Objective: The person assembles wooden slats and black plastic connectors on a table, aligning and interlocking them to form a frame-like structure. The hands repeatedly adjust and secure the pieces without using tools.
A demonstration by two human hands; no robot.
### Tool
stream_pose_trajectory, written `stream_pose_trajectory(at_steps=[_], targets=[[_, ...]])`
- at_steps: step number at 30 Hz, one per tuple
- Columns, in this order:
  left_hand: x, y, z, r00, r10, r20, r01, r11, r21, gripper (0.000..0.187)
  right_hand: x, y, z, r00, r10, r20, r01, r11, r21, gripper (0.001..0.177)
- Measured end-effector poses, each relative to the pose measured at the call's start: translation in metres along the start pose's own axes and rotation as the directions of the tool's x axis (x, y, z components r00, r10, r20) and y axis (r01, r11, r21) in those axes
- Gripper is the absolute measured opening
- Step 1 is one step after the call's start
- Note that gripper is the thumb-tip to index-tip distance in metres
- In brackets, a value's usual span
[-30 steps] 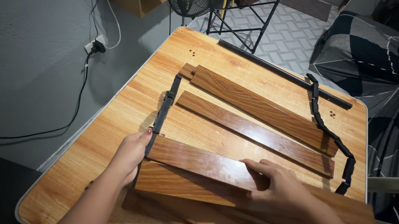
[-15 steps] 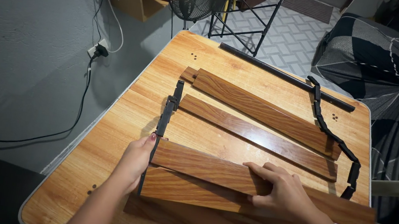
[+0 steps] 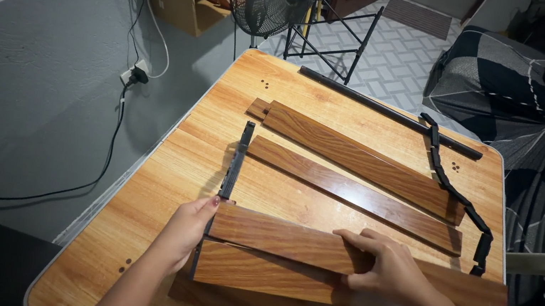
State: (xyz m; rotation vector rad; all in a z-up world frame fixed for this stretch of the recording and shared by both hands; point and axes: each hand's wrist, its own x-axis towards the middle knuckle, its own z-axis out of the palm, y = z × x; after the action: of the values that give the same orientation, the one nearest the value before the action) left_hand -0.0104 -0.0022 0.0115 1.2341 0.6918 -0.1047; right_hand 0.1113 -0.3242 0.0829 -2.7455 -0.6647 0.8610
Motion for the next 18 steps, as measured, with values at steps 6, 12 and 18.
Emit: stream_pose_trajectory(at_steps=[6,12,18], targets=[[-0.009,0.016,0.013,0.995,-0.090,-0.045,0.100,0.923,0.370,0.081,-0.001,-0.009,-0.009,0.998,-0.048,-0.045,0.045,0.997,-0.058,0.089],[-0.023,0.036,0.011,0.984,-0.049,0.170,0.000,0.960,0.279,0.106,-0.009,-0.017,-0.004,0.999,-0.034,-0.037,0.037,0.997,0.071,0.086],[-0.022,0.029,0.007,0.981,-0.086,0.176,0.063,0.989,0.133,0.107,-0.007,-0.015,-0.002,1.000,-0.020,-0.014,0.020,0.999,-0.040,0.087]])
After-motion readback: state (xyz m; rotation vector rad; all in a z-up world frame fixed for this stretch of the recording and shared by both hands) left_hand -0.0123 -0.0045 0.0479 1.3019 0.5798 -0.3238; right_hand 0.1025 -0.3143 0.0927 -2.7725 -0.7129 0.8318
